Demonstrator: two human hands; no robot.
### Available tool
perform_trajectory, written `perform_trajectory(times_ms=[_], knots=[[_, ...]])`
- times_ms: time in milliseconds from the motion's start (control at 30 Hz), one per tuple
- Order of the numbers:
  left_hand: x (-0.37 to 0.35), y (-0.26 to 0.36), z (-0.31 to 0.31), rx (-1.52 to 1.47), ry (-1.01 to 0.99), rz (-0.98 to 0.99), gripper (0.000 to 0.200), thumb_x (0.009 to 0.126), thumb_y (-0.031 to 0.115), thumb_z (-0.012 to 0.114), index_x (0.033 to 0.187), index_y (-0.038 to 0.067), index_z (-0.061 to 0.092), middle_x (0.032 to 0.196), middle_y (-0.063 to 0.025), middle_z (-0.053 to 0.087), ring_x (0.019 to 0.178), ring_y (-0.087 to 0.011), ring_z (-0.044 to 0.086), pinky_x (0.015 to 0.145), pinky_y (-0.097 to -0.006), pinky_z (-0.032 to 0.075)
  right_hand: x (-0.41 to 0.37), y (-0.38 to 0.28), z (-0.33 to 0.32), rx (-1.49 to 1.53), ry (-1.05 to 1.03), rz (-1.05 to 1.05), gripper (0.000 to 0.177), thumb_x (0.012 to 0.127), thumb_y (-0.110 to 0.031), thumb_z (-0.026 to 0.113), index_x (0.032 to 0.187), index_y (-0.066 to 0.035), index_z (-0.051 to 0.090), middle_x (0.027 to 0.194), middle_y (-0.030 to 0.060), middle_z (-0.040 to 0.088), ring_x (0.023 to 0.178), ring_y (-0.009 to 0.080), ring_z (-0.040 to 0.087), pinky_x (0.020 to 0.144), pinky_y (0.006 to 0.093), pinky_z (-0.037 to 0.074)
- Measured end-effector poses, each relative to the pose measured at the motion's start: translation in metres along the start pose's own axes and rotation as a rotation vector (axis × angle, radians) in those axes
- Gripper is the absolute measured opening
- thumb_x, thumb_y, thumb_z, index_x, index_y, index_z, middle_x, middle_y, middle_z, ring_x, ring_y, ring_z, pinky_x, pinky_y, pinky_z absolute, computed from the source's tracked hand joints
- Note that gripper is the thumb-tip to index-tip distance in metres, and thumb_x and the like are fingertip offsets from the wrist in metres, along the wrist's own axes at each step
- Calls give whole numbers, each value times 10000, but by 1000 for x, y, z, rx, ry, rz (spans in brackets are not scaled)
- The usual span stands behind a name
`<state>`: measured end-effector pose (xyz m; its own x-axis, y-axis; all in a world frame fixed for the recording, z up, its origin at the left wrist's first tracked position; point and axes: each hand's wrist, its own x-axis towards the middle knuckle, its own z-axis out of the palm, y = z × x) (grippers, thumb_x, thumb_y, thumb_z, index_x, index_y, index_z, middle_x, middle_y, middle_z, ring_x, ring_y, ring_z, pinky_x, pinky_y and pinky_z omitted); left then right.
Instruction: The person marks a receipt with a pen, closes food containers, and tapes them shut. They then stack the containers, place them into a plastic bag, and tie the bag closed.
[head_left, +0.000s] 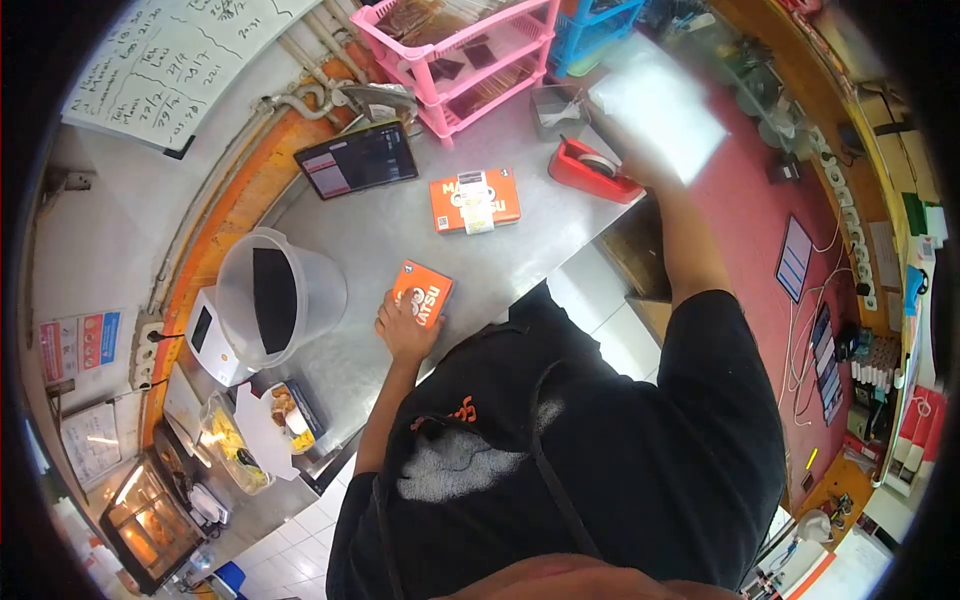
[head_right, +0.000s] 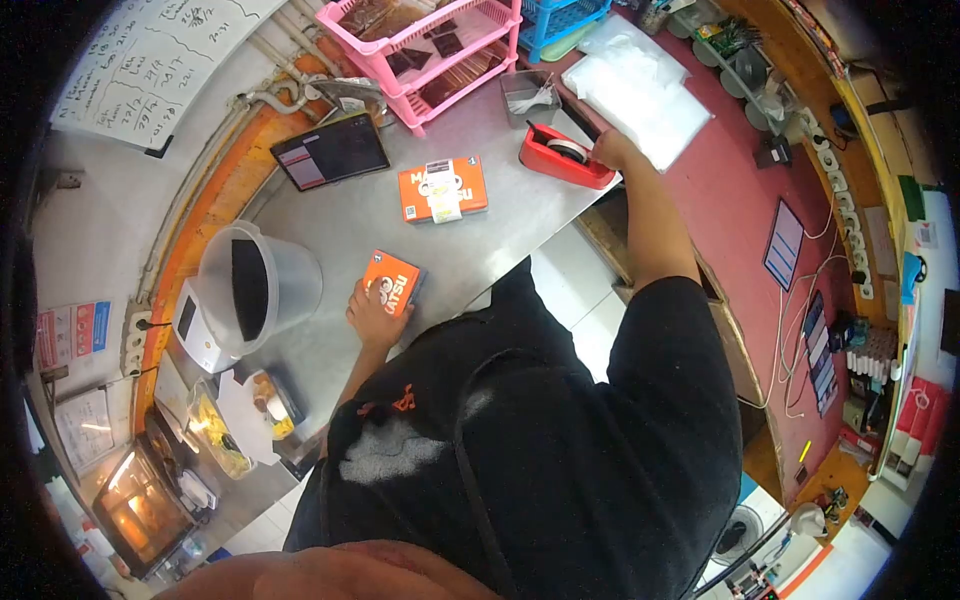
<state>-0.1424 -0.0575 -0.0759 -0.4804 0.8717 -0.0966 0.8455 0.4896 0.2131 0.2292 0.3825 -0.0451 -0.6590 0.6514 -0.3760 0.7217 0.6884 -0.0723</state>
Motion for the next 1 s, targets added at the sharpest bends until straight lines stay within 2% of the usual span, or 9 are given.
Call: perform_trajectory(times_ms=[133,367,533,600,733,767,800,867,1000], knots=[[3,4,5,-15,21,-87,835,625,458,794,1334,167,460,1380,-148,355,1244,-354,362,1012,-504,291,-43,-15,-24,113,194,152,263,866,-234,566,756,-41,706,851,183,671,824,327,645,764,419,506],[6,7,10,-14,50,-248,837,631,459,802,1341,187,450,1391,-169,347,1263,-369,353,1002,-537,296,-40,75,90,317,230,182,302,869,-266,568,803,-1,695,815,226,650,841,384,634,759,460,499],[7,2,-7,-6,-77,-279,923,602,475,816,1378,183,412,1406,-151,333,1260,-374,362,975,-549,347,-52,80,94,-8,203,492,283,877,-245,590,865,19,690,861,228,662,860,375,647,756,443,505],[5,-4,-11,18,-134,-182,958,600,458,821,1403,186,373,1429,-150,298,1279,-371,340,976,-552,346,-67,84,102,426,588,552,233,888,-206,590,911,4,690,877,170,688,850,300,660,748,392,504],[6,1,2,-52,-97,-244,969,601,430,809,1416,192,344,1432,-167,274,1279,-369,332,974,-549,341,-56,-102,55,1130,663,165,158,942,-175,560,964,-69,675,884,9,636,819,121,569,732,285,459],[5,7,5,-42,-107,-281,969,601,430,809,1416,192,344,1432,-167,274,1279,-369,332,974,-549,341,-41,-138,79,1422,391,289,153,937,-189,579,989,-66,654,901,2,628,765,100,549,682,256,441],[7,16,6,-50,-66,-312,948,607,425,801,1409,189,356,1420,-169,288,1262,-374,343,964,-547,340,-16,-173,123,1185,349,73,134,930,-164,585,1013,-76,643,913,-12,617,733,83,525,644,237,418],[8,21,10,-59,-28,-351,927,613,421,793,1402,186,367,1407,-171,302,1245,-378,353,954,-544,340,-6,-289,107,1550,8,-79,128,912,-156,612,982,-82,689,938,30,665,810,115,582,711,281,473],[16,24,23,-140,72,-354,895,608,385,759,1391,211,363,1385,-175,313,1195,-382,370,917,-516,326,18,-406,107,809,-220,-55,340,786,-356,748,900,-40,699,741,72,678,669,168,615,647,354,504]])
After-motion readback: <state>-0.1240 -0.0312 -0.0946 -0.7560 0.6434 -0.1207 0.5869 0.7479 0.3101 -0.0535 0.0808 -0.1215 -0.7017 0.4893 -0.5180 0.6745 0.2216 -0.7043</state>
